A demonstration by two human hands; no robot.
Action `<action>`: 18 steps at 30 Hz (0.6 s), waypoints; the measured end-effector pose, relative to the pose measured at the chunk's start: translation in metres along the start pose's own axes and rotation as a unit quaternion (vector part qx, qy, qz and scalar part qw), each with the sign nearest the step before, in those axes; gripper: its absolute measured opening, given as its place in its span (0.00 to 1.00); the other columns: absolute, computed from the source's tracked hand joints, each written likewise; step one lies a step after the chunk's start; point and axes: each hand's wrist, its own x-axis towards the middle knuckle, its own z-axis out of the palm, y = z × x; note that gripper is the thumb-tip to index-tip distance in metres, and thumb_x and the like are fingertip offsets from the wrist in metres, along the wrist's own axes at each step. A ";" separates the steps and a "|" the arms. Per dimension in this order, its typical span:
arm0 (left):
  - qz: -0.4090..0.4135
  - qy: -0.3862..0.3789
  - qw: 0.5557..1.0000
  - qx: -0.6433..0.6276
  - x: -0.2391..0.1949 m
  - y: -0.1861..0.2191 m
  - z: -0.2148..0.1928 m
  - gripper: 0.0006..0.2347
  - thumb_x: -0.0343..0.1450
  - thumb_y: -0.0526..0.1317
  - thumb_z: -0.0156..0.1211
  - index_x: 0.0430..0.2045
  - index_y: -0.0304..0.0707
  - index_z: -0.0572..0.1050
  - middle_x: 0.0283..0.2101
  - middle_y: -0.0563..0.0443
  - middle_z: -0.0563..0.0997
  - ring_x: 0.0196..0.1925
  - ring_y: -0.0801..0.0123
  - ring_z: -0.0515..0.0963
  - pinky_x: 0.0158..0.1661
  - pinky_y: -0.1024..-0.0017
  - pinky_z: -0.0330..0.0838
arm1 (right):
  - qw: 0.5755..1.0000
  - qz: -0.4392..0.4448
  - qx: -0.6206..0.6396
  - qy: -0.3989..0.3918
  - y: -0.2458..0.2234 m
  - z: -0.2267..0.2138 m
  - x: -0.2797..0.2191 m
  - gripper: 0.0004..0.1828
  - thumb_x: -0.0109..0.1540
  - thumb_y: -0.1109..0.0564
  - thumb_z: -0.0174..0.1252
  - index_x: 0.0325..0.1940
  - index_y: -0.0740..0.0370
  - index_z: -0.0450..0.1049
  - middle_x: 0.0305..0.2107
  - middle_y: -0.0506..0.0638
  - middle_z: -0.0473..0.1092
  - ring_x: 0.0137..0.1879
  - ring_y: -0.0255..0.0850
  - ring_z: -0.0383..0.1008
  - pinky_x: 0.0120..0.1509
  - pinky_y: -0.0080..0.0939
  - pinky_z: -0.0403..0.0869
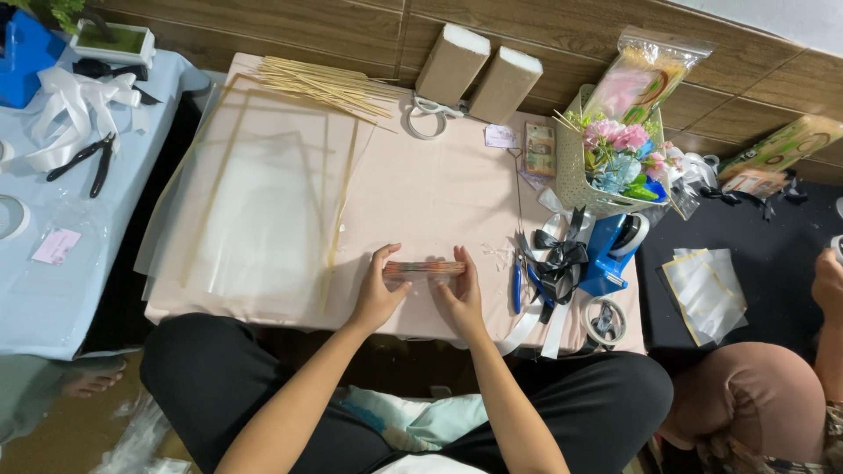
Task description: The person is sorting paper currency and inserting individual bills into clear plastic sleeves for a floral arrangement.
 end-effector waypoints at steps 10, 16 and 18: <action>0.040 0.004 0.999 0.001 0.006 -0.034 0.016 0.35 0.62 0.25 0.62 0.66 0.36 0.55 0.63 0.38 0.68 0.71 0.48 0.61 0.70 0.52 0.51 | 0.998 -0.018 -0.021 -0.051 0.009 -0.007 0.005 0.48 0.60 0.71 0.57 0.80 0.59 0.44 0.74 0.62 0.51 0.79 0.53 0.47 0.81 0.54 0.48; 0.019 0.010 0.999 0.037 0.010 -0.059 0.023 0.33 0.62 0.23 0.58 0.65 0.40 0.57 0.55 0.40 0.70 0.64 0.49 0.69 0.65 0.55 0.62 | 1.000 0.018 -0.014 -0.018 0.004 -0.002 0.002 0.41 0.60 0.73 0.53 0.76 0.59 0.52 0.65 0.63 0.61 0.74 0.54 0.59 0.77 0.55 0.59; 0.020 0.021 0.998 0.047 0.011 -0.060 0.022 0.32 0.63 0.24 0.60 0.63 0.40 0.59 0.53 0.40 0.71 0.62 0.48 0.71 0.63 0.56 0.64 | 0.999 0.023 -0.045 -0.009 0.003 0.000 0.002 0.37 0.60 0.71 0.54 0.73 0.58 0.56 0.59 0.59 0.67 0.69 0.49 0.66 0.75 0.52 0.64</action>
